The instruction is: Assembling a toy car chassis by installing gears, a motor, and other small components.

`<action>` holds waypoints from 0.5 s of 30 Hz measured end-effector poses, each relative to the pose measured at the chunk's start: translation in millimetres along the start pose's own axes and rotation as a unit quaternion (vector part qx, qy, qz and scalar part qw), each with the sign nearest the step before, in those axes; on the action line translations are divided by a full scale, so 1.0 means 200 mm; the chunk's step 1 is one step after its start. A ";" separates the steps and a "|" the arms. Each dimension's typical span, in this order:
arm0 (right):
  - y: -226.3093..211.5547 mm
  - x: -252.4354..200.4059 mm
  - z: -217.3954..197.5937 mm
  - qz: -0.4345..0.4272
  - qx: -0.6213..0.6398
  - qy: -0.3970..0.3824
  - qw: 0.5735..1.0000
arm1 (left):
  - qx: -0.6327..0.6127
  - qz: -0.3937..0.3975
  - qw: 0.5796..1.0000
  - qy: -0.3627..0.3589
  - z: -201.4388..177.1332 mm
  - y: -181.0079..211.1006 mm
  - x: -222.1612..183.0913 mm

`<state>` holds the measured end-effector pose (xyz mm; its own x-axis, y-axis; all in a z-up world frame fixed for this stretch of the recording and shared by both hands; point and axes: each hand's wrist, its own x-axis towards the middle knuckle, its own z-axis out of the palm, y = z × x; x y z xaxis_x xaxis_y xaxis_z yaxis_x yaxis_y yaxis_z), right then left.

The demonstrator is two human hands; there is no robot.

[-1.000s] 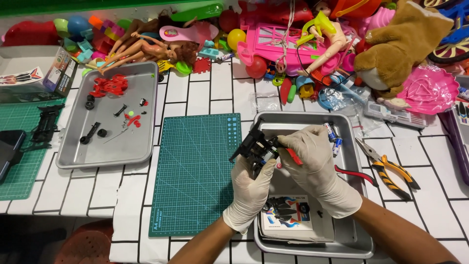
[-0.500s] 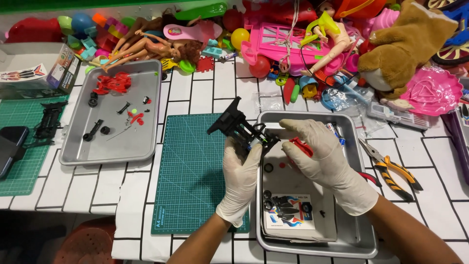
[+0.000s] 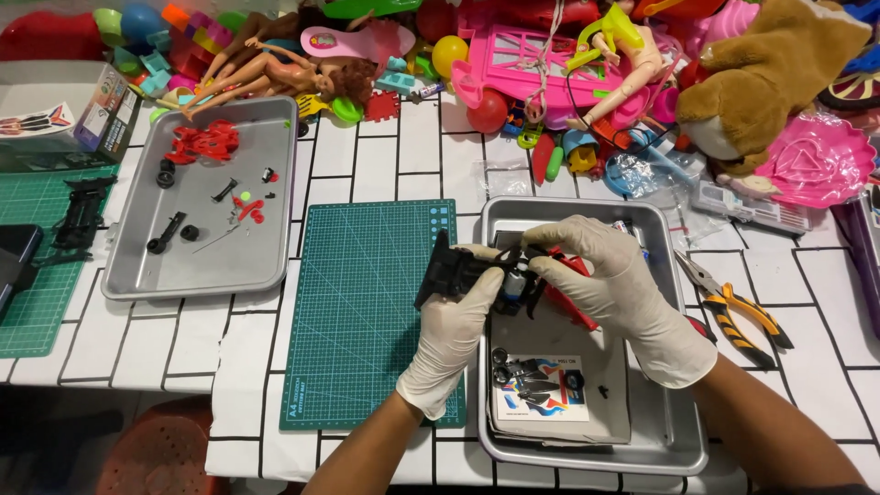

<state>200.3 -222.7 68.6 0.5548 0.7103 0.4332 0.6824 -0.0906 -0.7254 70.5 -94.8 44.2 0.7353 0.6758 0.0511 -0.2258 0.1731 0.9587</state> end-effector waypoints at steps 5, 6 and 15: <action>0.04 0.02 -0.03 0.014 -0.029 -0.031 0.999 | -0.014 0.019 0.999 0.044 -0.06 0.18 0.03; 0.03 0.03 -0.04 0.025 -0.065 -0.068 0.995 | -0.018 0.040 0.998 0.052 -0.10 0.20 0.06; 0.03 -0.04 0.16 -0.042 -0.333 -0.304 0.891 | -0.108 0.099 0.988 0.039 -0.18 0.06 0.14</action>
<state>183.9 -206.7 43.4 0.2657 0.9629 -0.0467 0.9531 -0.2697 -0.1373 64.9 -48.0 46.3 0.6125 0.7641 0.2025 -0.4987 0.1748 0.8490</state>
